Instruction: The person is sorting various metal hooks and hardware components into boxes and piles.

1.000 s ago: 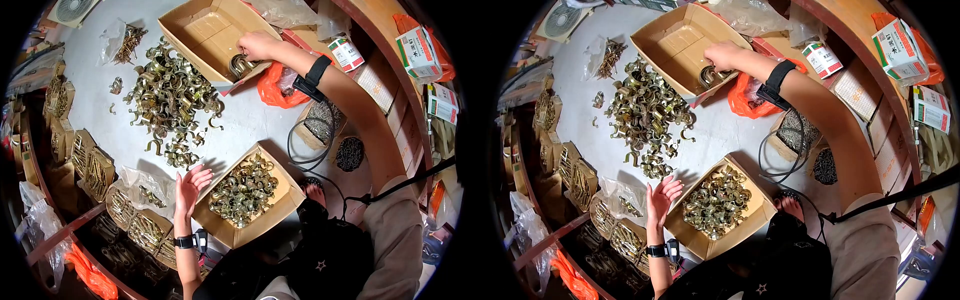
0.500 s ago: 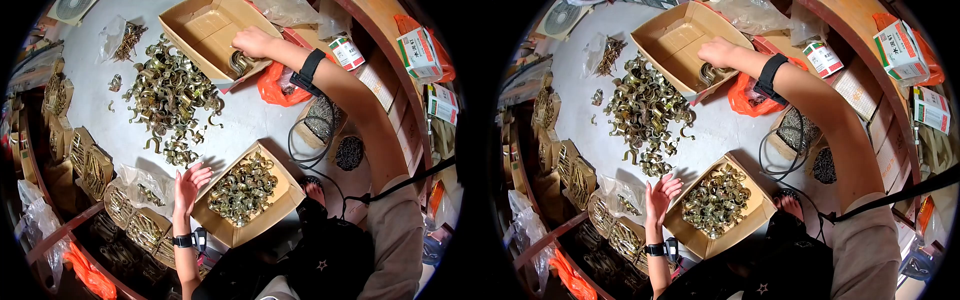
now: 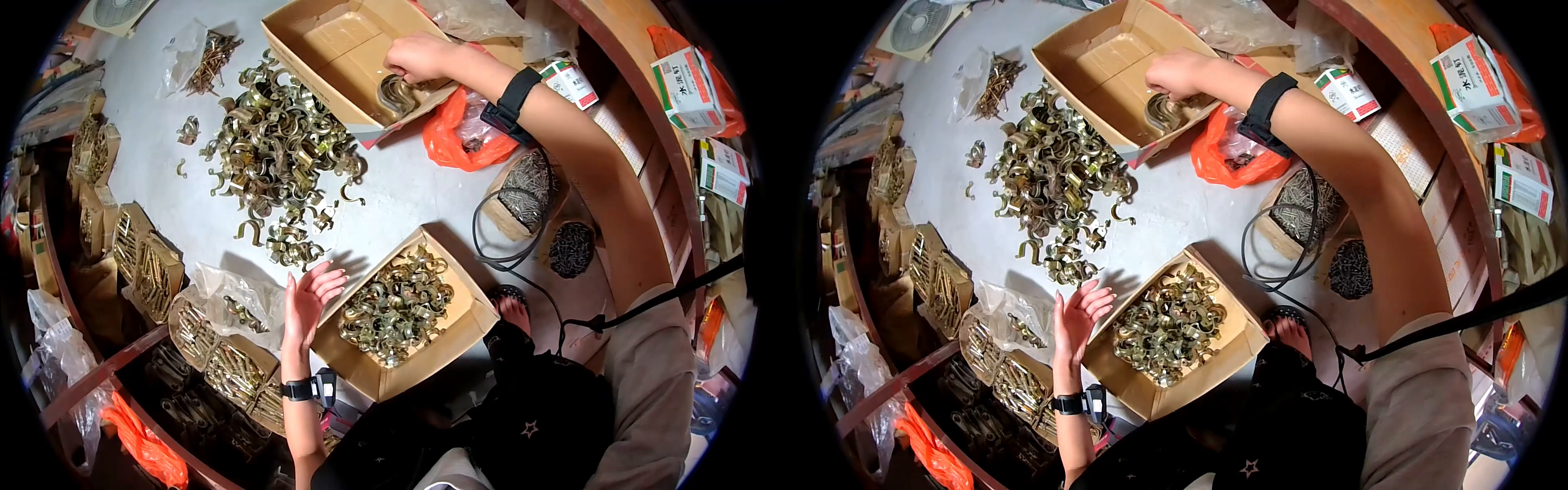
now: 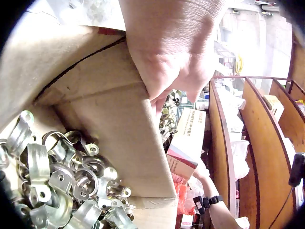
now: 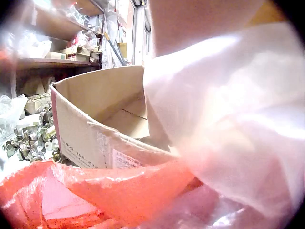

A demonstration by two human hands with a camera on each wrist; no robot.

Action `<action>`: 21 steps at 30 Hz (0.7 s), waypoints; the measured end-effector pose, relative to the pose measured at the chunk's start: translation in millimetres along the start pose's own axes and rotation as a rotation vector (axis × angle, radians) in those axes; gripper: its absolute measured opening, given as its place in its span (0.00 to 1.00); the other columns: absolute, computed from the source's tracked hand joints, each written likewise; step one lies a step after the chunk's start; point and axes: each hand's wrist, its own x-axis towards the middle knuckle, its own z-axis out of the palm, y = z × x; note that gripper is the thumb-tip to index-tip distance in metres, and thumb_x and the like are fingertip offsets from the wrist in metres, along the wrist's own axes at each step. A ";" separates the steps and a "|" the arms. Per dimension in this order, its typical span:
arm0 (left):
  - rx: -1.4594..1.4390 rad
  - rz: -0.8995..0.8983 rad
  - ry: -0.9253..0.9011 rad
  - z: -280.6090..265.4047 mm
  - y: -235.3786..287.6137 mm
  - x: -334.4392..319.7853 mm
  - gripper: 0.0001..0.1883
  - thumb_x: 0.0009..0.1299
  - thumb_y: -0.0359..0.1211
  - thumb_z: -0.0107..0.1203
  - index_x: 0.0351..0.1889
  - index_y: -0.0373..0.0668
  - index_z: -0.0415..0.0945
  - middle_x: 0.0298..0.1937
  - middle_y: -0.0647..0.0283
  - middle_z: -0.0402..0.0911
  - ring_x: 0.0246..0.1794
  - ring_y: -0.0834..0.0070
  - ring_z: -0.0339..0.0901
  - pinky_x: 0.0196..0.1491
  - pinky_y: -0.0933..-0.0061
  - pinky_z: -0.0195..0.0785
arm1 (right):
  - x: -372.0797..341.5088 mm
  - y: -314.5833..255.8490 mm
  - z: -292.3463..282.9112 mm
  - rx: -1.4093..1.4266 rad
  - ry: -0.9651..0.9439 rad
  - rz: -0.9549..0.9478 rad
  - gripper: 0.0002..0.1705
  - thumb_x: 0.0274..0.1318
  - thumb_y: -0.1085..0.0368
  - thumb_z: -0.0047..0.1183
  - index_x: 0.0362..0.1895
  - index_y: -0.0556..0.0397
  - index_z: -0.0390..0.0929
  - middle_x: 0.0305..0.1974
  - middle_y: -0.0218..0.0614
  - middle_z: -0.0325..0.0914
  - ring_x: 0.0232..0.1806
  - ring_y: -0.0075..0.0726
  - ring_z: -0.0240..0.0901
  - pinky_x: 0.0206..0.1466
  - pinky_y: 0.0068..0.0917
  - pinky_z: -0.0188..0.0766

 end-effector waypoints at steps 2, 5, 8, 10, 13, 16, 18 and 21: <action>-0.001 -0.003 0.008 -0.6 0.3 -0.6 0.40 0.74 0.59 0.28 0.63 0.28 0.59 0.55 0.43 0.73 0.56 0.58 0.73 0.61 0.63 0.64 | 3.6 -2.5 -3.7 -0.010 -0.079 0.122 0.09 0.32 0.68 0.62 0.22 0.50 0.75 0.25 0.39 0.77 0.33 0.48 0.75 0.34 0.42 0.69; 0.023 0.006 0.019 -1.1 0.1 -1.7 0.40 0.75 0.59 0.28 0.63 0.28 0.59 0.55 0.44 0.74 0.56 0.58 0.74 0.61 0.64 0.64 | 6.7 -0.2 -9.7 0.015 -0.095 0.129 0.07 0.32 0.70 0.60 0.21 0.50 0.76 0.25 0.39 0.77 0.33 0.49 0.75 0.33 0.42 0.69; 0.041 0.009 0.013 -0.7 -0.3 -1.5 0.39 0.75 0.59 0.28 0.63 0.28 0.59 0.55 0.44 0.74 0.56 0.59 0.74 0.61 0.64 0.64 | 6.2 0.3 -11.0 -0.049 -0.094 0.042 0.05 0.31 0.71 0.58 0.17 0.50 0.74 0.20 0.39 0.75 0.28 0.49 0.74 0.30 0.42 0.68; 0.038 0.005 0.011 0.8 0.6 -1.1 0.39 0.74 0.59 0.28 0.63 0.28 0.59 0.55 0.44 0.73 0.56 0.59 0.73 0.61 0.64 0.64 | 7.4 -2.3 -8.4 -0.104 -0.073 0.028 0.05 0.31 0.71 0.58 0.17 0.50 0.75 0.21 0.39 0.76 0.28 0.49 0.74 0.30 0.42 0.68; 0.023 0.007 0.006 0.6 0.4 -1.1 0.39 0.74 0.59 0.28 0.63 0.28 0.59 0.55 0.44 0.73 0.56 0.59 0.73 0.61 0.64 0.64 | 6.9 -7.8 -2.5 -0.173 -0.029 0.015 0.04 0.31 0.70 0.59 0.18 0.49 0.76 0.22 0.39 0.77 0.29 0.49 0.75 0.31 0.42 0.69; 0.031 0.007 0.010 -0.4 0.5 -1.4 0.39 0.74 0.59 0.28 0.63 0.29 0.59 0.55 0.44 0.73 0.56 0.59 0.73 0.61 0.64 0.64 | 9.0 -12.1 1.1 -0.180 -0.056 0.052 0.03 0.35 0.70 0.58 0.21 0.50 0.79 0.26 0.41 0.79 0.34 0.49 0.77 0.35 0.42 0.72; 0.032 0.011 0.010 -0.5 0.3 -2.0 0.39 0.74 0.59 0.27 0.63 0.29 0.59 0.55 0.44 0.74 0.56 0.59 0.73 0.61 0.64 0.64 | 10.5 -14.2 2.8 -0.171 -0.106 0.086 0.04 0.38 0.70 0.56 0.24 0.51 0.81 0.30 0.42 0.81 0.37 0.49 0.78 0.39 0.41 0.75; 0.030 0.013 0.006 0.1 0.2 -1.7 0.39 0.75 0.59 0.27 0.63 0.29 0.59 0.55 0.45 0.74 0.56 0.59 0.73 0.61 0.64 0.64 | 12.2 -8.6 16.3 -0.186 -0.057 0.107 0.05 0.41 0.69 0.54 0.26 0.50 0.82 0.31 0.42 0.81 0.38 0.47 0.79 0.39 0.40 0.75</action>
